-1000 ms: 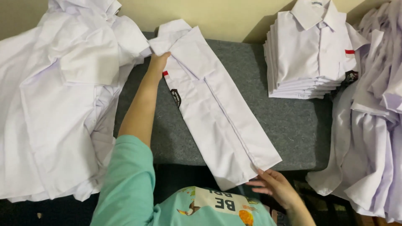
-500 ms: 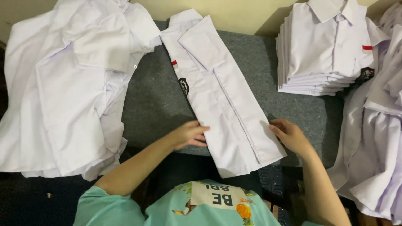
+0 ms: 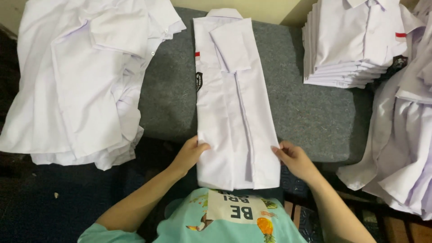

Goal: Folding a white collared shirt neatly on a flat work surface in a garment production environment.

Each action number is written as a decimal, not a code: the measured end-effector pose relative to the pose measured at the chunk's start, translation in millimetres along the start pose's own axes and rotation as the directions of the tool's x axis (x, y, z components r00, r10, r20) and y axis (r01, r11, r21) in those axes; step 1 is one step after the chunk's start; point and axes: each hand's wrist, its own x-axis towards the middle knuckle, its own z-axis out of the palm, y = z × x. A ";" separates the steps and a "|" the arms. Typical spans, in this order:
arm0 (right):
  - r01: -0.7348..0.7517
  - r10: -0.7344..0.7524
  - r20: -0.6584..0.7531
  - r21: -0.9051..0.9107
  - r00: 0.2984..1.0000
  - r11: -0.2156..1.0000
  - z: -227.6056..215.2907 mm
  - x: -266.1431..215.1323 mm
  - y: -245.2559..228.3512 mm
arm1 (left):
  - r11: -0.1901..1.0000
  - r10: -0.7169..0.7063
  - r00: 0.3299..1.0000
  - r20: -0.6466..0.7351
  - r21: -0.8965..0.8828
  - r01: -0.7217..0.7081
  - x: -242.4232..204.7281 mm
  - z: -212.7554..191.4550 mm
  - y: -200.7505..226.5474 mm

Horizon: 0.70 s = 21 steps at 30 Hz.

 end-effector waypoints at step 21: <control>-0.248 0.173 0.206 0.435 0.963 0.866 91.6 -35.5 41.3 | 0.990 -0.140 0.975 0.171 0.051 0.133 -47.4 -8.8 -60.5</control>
